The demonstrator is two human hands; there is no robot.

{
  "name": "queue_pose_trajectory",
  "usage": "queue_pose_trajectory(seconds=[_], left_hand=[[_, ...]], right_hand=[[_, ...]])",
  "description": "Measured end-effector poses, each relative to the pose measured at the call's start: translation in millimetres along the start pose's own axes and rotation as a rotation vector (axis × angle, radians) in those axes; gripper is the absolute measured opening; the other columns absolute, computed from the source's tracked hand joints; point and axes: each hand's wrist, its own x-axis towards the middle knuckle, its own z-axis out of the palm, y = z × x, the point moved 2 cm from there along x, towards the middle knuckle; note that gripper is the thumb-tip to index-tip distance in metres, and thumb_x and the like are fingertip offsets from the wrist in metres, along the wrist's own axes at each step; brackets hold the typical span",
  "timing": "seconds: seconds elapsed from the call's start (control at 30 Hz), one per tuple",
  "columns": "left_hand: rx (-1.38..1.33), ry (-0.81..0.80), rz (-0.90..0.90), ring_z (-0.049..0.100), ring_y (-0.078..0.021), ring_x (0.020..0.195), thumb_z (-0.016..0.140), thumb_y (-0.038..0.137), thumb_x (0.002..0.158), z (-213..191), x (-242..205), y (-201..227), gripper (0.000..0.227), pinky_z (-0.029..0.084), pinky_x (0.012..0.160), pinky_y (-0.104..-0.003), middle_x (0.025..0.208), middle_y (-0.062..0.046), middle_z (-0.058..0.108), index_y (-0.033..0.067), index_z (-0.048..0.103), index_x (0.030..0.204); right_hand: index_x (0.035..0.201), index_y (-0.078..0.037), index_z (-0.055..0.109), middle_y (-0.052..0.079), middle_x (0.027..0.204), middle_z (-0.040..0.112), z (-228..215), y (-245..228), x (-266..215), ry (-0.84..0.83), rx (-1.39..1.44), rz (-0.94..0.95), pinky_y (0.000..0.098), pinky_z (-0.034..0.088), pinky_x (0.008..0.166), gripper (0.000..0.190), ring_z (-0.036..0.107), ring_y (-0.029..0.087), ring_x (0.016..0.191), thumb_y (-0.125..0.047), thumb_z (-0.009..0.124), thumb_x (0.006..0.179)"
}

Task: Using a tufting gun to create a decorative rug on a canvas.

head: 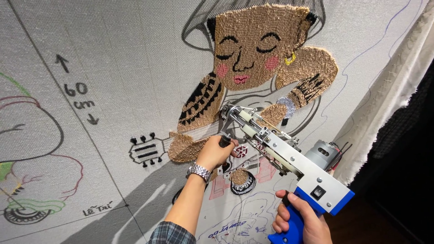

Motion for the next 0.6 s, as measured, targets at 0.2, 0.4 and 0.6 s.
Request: queue_pose_trajectory(seconds=[0.2, 0.4, 0.6], left_hand=[[-0.062, -0.008, 0.064, 0.055, -0.0057, 0.046, 0.065, 0.023, 0.089, 5, 10, -11, 0.023, 0.045, 0.046, -0.027, 0.074, 0.000, 0.080, 0.0109, 0.081, 0.101], [-0.133, -0.029, -0.004, 0.062, -0.0115, 0.051, 0.066, 0.018, 0.091, 15, 6, -10, 0.021, 0.049, 0.049, -0.029, 0.082, -0.006, 0.076, 0.0079, 0.079, 0.105], [-0.405, -0.084, 0.169, 0.075, -0.0071, 0.077, 0.075, 0.016, 0.090, 62, 29, -40, 0.045, 0.064, 0.063, -0.027, 0.115, -0.005, 0.074, 0.0047, 0.063, 0.131]], right_hand=[[0.108, 0.008, 0.055, 0.011, 0.059, 0.045, 0, -2, -2, 0.005, 0.016, -0.002, 0.0402, 0.040, 0.051, 0.033, 0.044, 0.021, 0.047, -0.021, 0.057, 0.091], [0.117, 0.011, 0.058, 0.011, 0.058, 0.044, -15, -3, 5, -0.009, -0.004, -0.007, 0.0410, 0.039, 0.049, 0.044, 0.042, 0.021, 0.045, -0.020, 0.054, 0.086], [0.123, 0.012, 0.058, 0.010, 0.056, 0.039, -78, 1, 35, -0.037, -0.050, 0.049, 0.0422, 0.038, 0.047, 0.051, 0.040, 0.022, 0.043, -0.017, 0.056, 0.081]])
